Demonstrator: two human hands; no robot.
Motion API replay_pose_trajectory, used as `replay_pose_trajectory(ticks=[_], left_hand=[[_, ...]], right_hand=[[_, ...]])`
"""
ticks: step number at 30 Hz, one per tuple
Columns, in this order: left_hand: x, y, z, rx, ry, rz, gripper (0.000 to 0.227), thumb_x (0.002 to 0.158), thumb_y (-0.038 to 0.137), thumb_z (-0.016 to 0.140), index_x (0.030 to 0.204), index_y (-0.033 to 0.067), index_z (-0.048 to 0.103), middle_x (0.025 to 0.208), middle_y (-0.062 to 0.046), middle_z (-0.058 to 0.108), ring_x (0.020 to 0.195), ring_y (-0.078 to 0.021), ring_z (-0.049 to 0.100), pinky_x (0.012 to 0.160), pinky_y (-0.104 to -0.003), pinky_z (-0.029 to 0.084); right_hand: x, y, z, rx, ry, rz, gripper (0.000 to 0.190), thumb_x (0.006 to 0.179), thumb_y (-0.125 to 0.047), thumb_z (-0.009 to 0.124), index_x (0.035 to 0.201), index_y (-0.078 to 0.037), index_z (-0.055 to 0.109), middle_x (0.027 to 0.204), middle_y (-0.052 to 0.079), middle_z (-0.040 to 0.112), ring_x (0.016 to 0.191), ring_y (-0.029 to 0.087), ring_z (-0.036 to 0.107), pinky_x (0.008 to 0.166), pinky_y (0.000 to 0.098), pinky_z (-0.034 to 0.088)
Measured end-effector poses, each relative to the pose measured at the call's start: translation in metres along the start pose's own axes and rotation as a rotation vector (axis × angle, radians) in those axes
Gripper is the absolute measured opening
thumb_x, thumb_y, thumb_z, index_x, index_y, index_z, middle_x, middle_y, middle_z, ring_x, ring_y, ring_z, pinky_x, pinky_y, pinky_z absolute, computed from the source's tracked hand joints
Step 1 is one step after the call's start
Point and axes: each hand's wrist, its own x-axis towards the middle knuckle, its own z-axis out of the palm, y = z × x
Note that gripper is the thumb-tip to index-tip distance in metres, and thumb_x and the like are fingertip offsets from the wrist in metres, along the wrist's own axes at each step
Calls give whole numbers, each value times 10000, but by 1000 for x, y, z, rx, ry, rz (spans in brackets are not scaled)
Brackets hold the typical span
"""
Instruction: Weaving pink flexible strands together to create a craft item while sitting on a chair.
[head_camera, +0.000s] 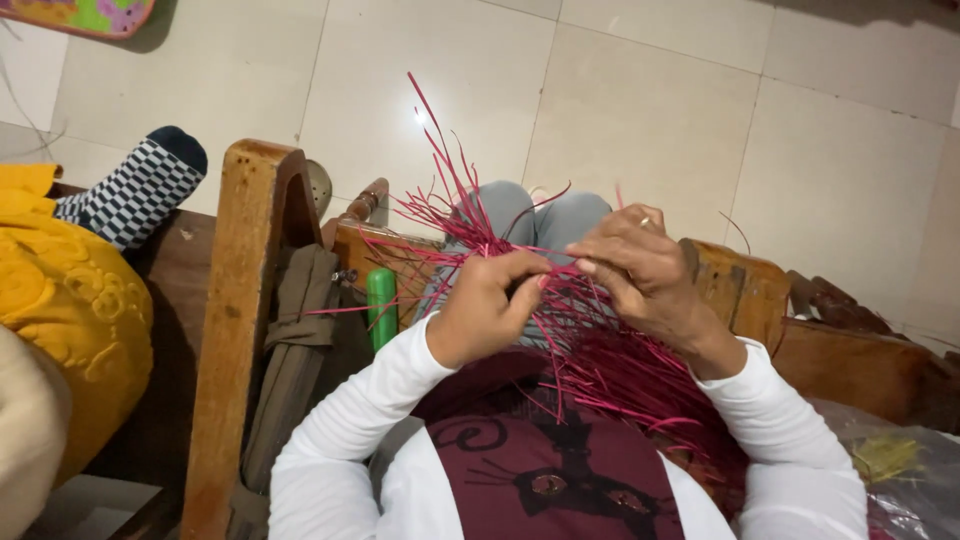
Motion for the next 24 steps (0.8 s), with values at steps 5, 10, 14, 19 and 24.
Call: replay_pose_trajectory(ticks=[5,10,14,19,24], left_hand=[[6,28,-12,994,271,1176,101,788,-38,718,884,-11,705,685,-160,615,520,-229,543,437,-295,446],[6,9,-16,996,336,1361,145,751,-38,766,879,-6,706,733,-186,657,550,-229,545,475,-280,473],[7,7,-16,995,354,1374,130,749,-29,774,855,-9,700,752,-191,666,573,-231,554,497,-286,491],[9,-33,-23,811,379,961,91,828,-28,642,871,24,703,814,-181,650,648,-316,601,563,-382,504],[18,-63,-53,443,204,-10,42,799,86,745,827,58,733,761,-169,659,723,-368,638,686,-441,495]], right_hand=[[-12,16,-6,-502,267,-599,113,827,-25,703,906,-42,782,716,92,600,652,263,519,639,433,462],[-26,19,0,-640,380,-816,94,744,-31,841,803,-61,774,727,96,670,708,232,515,587,359,468],[-28,18,-1,-729,389,-844,158,730,-65,875,844,-79,767,762,90,702,715,224,535,560,342,488],[-10,17,10,-615,227,-548,180,804,-38,774,977,-77,746,890,105,660,777,276,512,731,417,419],[-5,41,41,-215,106,-115,145,877,-90,723,970,13,683,873,162,627,796,366,562,782,452,439]])
